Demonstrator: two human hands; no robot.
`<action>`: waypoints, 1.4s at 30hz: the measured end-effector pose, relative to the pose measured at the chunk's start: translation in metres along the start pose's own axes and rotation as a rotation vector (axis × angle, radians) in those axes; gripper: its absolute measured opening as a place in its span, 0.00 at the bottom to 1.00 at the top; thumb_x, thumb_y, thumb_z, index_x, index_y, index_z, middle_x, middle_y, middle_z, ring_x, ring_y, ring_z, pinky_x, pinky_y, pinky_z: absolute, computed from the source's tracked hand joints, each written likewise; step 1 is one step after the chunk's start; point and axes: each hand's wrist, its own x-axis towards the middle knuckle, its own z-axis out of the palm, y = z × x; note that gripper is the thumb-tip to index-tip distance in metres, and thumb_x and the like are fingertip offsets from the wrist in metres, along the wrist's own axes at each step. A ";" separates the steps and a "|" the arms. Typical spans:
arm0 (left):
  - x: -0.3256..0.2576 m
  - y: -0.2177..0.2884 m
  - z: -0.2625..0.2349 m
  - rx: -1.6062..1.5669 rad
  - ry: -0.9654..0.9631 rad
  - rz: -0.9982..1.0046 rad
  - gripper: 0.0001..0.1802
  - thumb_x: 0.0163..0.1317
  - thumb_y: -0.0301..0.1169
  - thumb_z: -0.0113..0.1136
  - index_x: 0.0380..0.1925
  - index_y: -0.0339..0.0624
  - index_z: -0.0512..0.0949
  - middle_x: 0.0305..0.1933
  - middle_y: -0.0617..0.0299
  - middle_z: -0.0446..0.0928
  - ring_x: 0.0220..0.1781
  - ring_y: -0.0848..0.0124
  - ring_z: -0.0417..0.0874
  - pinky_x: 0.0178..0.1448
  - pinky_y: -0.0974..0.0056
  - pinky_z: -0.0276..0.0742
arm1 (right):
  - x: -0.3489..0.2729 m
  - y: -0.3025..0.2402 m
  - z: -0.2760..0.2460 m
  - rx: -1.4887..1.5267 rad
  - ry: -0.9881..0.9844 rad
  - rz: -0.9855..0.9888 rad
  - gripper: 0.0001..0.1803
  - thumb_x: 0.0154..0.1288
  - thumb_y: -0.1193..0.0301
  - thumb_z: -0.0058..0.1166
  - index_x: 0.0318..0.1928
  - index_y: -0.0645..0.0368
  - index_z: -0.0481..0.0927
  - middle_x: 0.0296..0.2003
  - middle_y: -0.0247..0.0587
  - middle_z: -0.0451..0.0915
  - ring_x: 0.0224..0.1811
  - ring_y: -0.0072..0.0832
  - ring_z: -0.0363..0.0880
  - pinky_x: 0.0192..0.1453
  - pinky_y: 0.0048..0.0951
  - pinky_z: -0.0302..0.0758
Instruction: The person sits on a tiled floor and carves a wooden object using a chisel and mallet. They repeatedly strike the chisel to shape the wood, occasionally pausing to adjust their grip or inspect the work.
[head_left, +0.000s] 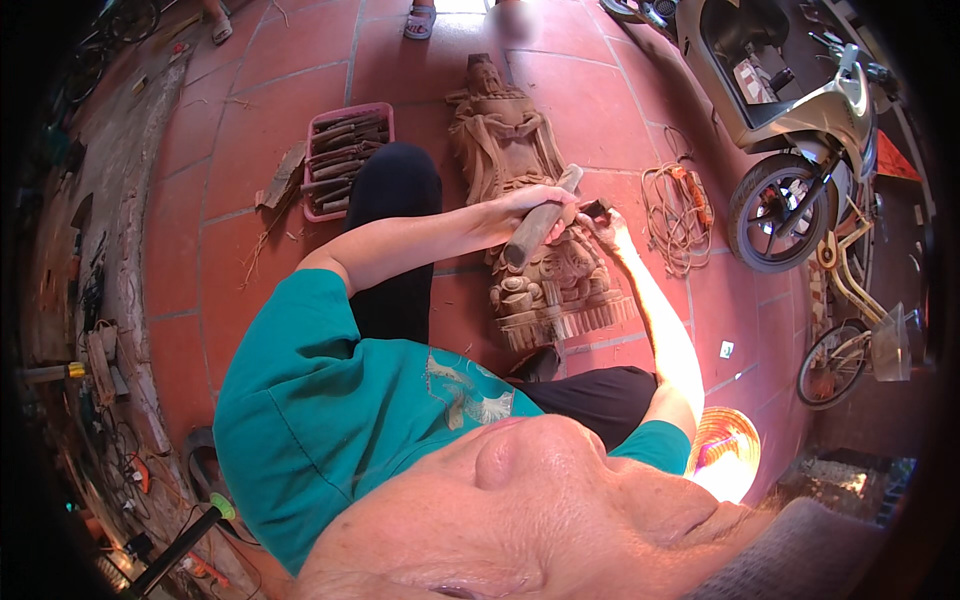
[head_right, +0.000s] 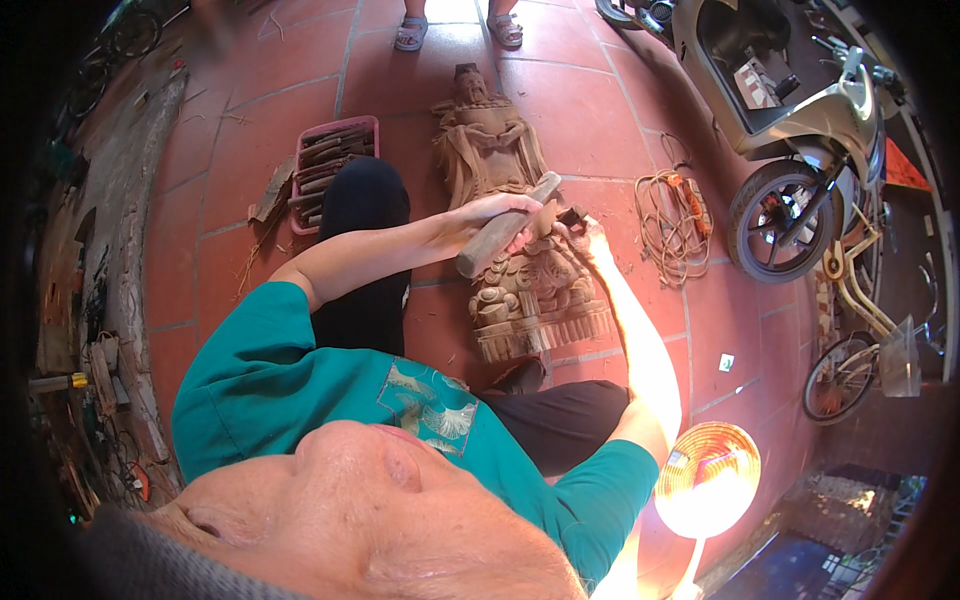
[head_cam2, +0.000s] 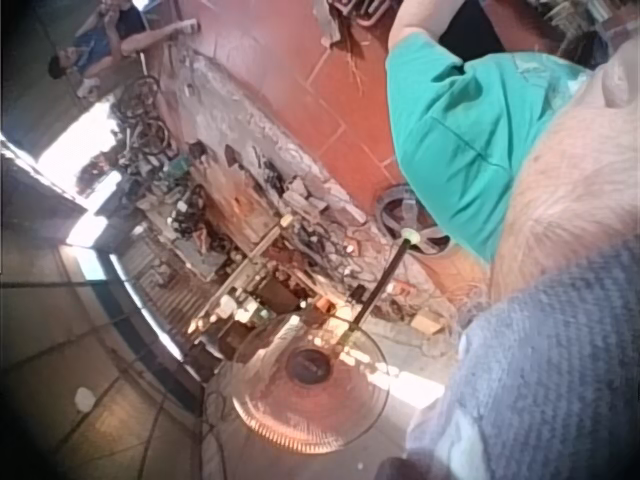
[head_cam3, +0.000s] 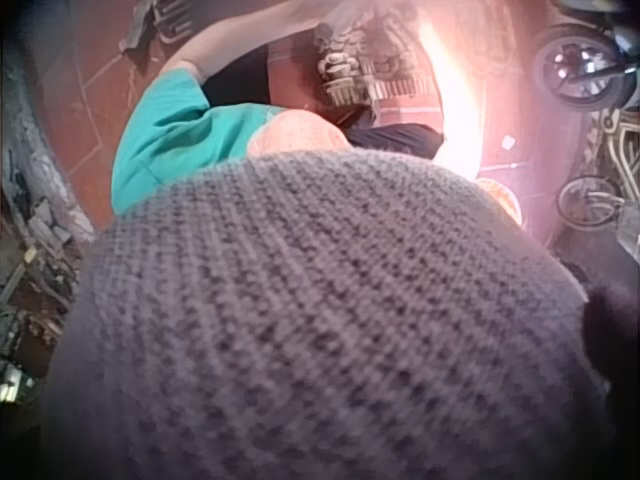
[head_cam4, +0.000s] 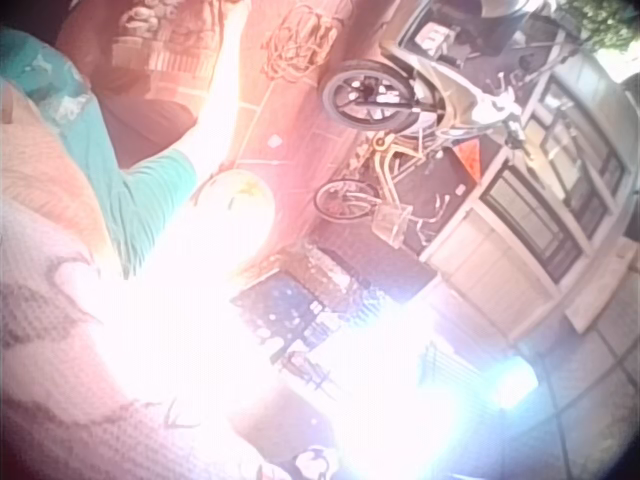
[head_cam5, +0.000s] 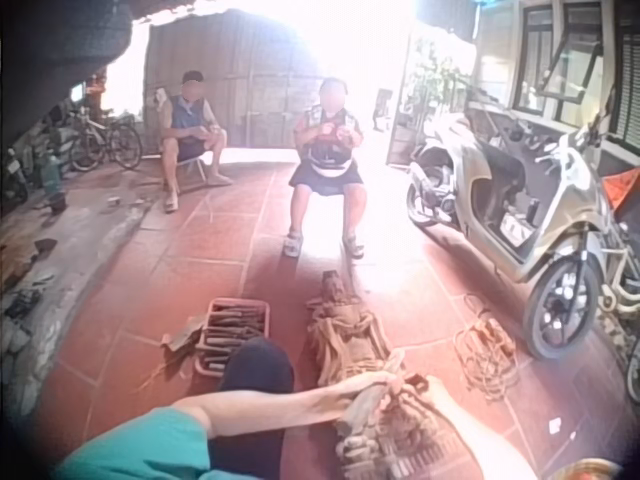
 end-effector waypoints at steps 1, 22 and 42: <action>0.000 0.000 -0.001 -0.001 -0.003 0.004 0.18 0.71 0.40 0.57 0.49 0.40 0.68 0.27 0.58 0.76 0.23 0.71 0.77 0.25 0.67 0.76 | 0.000 0.000 0.001 -0.005 -0.002 0.009 0.18 0.63 0.65 0.71 0.50 0.59 0.84 0.33 0.32 0.84 0.32 0.17 0.79 0.38 0.23 0.76; 0.002 0.000 -0.001 -0.006 -0.011 -0.012 0.17 0.71 0.40 0.57 0.49 0.40 0.67 0.28 0.58 0.76 0.23 0.71 0.77 0.25 0.66 0.76 | 0.000 0.004 -0.003 -0.050 0.011 -0.006 0.19 0.63 0.63 0.71 0.50 0.58 0.84 0.34 0.33 0.85 0.34 0.19 0.81 0.40 0.25 0.77; 0.003 0.000 -0.002 0.022 0.012 -0.055 0.15 0.71 0.41 0.57 0.46 0.42 0.69 0.28 0.58 0.75 0.23 0.71 0.77 0.25 0.66 0.76 | -0.002 -0.007 -0.001 -0.103 0.007 0.027 0.20 0.62 0.62 0.71 0.51 0.58 0.84 0.35 0.35 0.86 0.35 0.20 0.81 0.42 0.27 0.79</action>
